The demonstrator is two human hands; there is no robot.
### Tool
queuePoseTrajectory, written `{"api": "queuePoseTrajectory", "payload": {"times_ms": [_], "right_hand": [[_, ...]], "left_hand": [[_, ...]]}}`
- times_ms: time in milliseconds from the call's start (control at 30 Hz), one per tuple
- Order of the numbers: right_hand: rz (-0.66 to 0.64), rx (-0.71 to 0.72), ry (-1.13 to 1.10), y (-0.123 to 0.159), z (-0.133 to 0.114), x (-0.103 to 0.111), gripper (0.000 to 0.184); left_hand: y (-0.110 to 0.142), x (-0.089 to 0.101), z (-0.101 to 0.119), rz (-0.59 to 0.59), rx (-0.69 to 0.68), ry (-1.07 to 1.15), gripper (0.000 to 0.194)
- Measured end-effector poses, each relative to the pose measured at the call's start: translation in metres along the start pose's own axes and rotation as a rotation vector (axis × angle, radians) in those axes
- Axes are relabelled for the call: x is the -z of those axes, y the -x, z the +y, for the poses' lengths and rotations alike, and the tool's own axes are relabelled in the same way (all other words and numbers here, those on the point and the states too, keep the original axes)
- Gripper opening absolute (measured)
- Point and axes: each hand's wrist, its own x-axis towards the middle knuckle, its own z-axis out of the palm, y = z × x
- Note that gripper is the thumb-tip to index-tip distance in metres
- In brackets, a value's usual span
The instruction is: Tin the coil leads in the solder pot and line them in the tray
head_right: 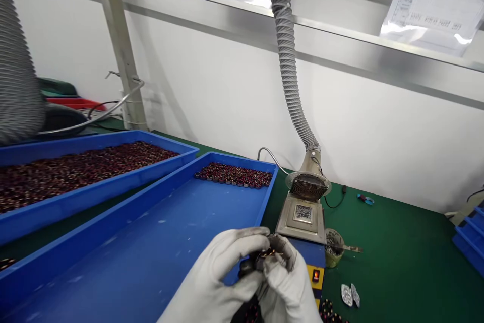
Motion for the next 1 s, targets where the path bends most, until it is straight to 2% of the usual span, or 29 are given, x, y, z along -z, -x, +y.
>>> {"api": "queuePoseTrajectory", "payload": {"times_ms": [100, 167, 300, 433, 500, 567, 600, 700, 800, 833, 867, 933, 1000], "right_hand": [[-0.054, -0.12, -0.055, -0.002, -0.001, 0.007, 0.031], [-0.067, -0.161, -0.08, 0.001, -0.005, 0.001, 0.032], [-0.045, -0.155, -0.147, 0.011, -0.01, -0.019, 0.03], [-0.05, -0.188, -0.167, 0.013, -0.01, -0.022, 0.025], [-0.032, -0.179, -0.165, 0.012, -0.008, -0.021, 0.026], [-0.011, -0.153, -0.158, 0.011, -0.006, -0.021, 0.029], [-0.001, -0.14, -0.153, 0.011, -0.005, -0.023, 0.031], [0.02, -0.127, -0.13, 0.011, -0.004, -0.027, 0.03], [0.011, -0.157, -0.127, 0.012, -0.006, -0.028, 0.026], [0.009, -0.166, -0.135, 0.013, -0.007, -0.028, 0.025], [0.009, -0.171, -0.14, 0.013, -0.008, -0.028, 0.024], [0.019, -0.164, -0.147, 0.013, -0.008, -0.028, 0.024], [0.035, -0.148, -0.154, 0.014, -0.008, -0.029, 0.028]], "left_hand": [[-0.001, 0.003, -0.004, -0.08, 0.07, 0.236, 0.032], [-0.002, 0.005, -0.006, -0.088, 0.1, 0.343, 0.025], [-0.003, 0.009, -0.008, 0.003, 0.287, 0.516, 0.022], [-0.007, 0.016, -0.005, 0.161, 0.555, 0.672, 0.016], [-0.009, 0.017, -0.002, 0.077, 0.613, 0.693, 0.021], [-0.011, 0.013, 0.002, -0.049, 0.601, 0.728, 0.026], [-0.012, 0.011, 0.004, -0.069, 0.593, 0.754, 0.024], [-0.011, 0.006, 0.003, 0.057, 0.577, 0.823, 0.019], [-0.009, 0.012, -0.003, 0.206, 0.608, 0.794, 0.014], [-0.009, 0.015, -0.005, 0.222, 0.639, 0.792, 0.013], [-0.009, 0.018, -0.005, 0.205, 0.677, 0.795, 0.015], [-0.01, 0.019, -0.003, 0.067, 0.736, 0.789, 0.024], [-0.012, 0.016, 0.003, -0.056, 0.757, 0.802, 0.022]]}}
